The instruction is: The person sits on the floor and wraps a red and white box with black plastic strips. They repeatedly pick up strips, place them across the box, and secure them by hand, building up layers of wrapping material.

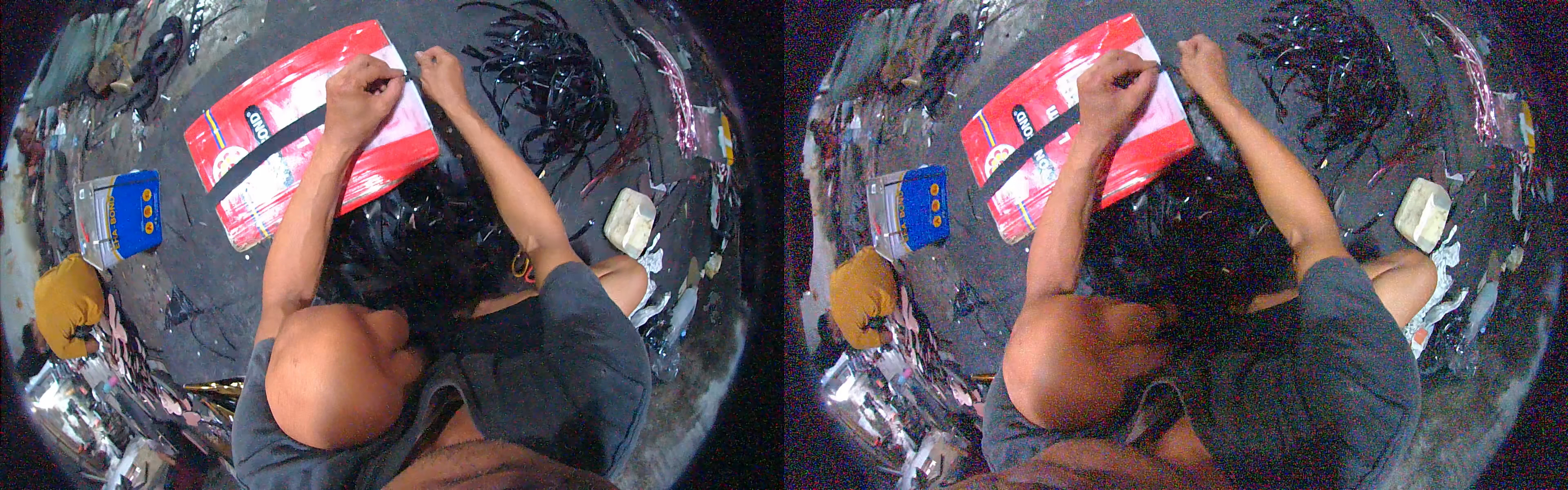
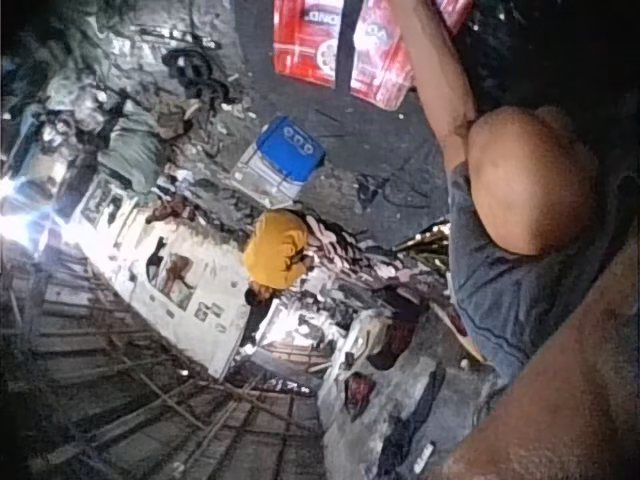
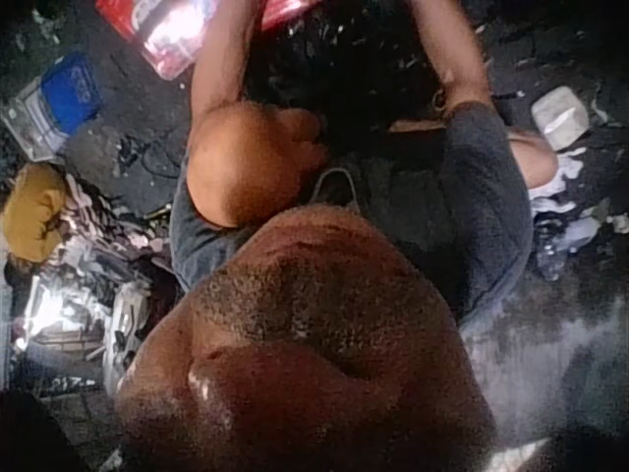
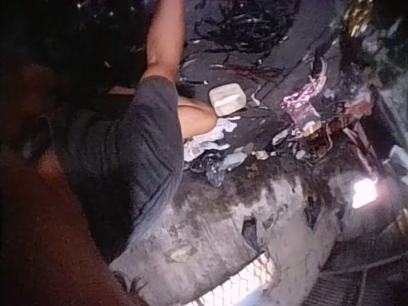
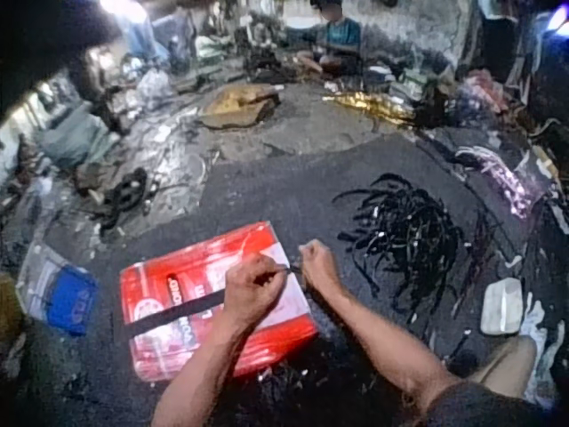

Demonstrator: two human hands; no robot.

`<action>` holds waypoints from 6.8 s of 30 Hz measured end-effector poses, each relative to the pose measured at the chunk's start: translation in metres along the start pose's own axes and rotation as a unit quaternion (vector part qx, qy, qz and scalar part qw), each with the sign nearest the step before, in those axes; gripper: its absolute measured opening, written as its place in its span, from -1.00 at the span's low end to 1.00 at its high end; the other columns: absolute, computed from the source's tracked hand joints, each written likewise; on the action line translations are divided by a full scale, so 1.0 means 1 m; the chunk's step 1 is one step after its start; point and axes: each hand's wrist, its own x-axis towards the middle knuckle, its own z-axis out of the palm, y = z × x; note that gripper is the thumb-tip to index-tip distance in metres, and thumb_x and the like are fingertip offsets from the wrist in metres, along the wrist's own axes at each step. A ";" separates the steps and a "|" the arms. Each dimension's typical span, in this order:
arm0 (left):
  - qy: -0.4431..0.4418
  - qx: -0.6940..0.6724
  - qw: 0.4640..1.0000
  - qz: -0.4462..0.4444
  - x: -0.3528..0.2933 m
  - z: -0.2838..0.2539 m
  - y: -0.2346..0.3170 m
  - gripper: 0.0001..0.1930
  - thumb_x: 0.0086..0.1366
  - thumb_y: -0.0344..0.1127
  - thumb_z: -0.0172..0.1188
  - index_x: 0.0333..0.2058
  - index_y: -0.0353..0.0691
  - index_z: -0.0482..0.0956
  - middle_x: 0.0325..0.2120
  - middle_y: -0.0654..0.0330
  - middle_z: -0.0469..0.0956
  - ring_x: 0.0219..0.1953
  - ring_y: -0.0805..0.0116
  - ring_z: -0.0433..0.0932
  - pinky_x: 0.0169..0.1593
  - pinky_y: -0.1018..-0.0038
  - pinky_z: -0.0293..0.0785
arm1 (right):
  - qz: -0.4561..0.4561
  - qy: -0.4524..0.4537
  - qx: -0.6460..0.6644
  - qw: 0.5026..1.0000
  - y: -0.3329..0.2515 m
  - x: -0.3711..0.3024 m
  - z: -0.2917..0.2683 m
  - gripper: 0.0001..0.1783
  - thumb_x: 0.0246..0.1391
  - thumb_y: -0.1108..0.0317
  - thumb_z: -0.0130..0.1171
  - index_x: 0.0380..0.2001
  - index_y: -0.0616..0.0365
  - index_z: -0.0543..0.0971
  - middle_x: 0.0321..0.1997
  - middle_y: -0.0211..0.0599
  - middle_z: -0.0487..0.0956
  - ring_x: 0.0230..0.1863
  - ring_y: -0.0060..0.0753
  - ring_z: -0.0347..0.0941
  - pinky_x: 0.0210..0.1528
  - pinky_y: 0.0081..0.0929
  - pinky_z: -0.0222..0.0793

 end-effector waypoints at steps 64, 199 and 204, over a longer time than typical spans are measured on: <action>-0.063 0.259 0.936 0.231 -0.006 -0.002 0.007 -0.58 0.19 -0.40 0.23 0.06 -0.03 0.61 -0.02 0.19 0.58 -0.04 0.13 0.54 0.01 0.21 0.49 | 0.074 -0.067 -0.409 0.907 0.175 0.001 -0.073 -0.65 0.36 0.12 -0.16 -0.06 0.18 0.40 -0.20 0.20 0.66 -0.12 0.33 0.60 -0.04 0.19 0.47; 0.022 0.073 0.997 0.002 -0.023 -0.025 0.000 -0.81 0.10 -0.32 0.44 -0.30 -0.21 0.73 -0.34 0.18 0.62 -0.30 0.23 0.66 -0.18 0.38 0.59 | -0.434 -0.179 -0.127 0.874 -0.092 -0.014 -0.085 -0.76 0.07 0.16 0.35 -0.21 -0.03 0.73 -0.14 -0.31 0.51 -0.21 -0.17 0.59 -0.14 -0.27 0.55; 0.017 0.038 0.997 -0.066 -0.022 -0.023 0.004 -0.82 0.09 -0.31 0.44 -0.31 -0.17 0.73 -0.34 0.20 0.64 -0.29 0.26 0.65 -0.19 0.41 0.57 | -0.399 -0.181 -0.034 0.898 -0.079 -0.011 -0.082 -0.73 0.01 0.27 0.43 -0.18 0.02 0.75 -0.17 -0.32 0.49 -0.26 -0.39 0.49 -0.22 -0.44 0.44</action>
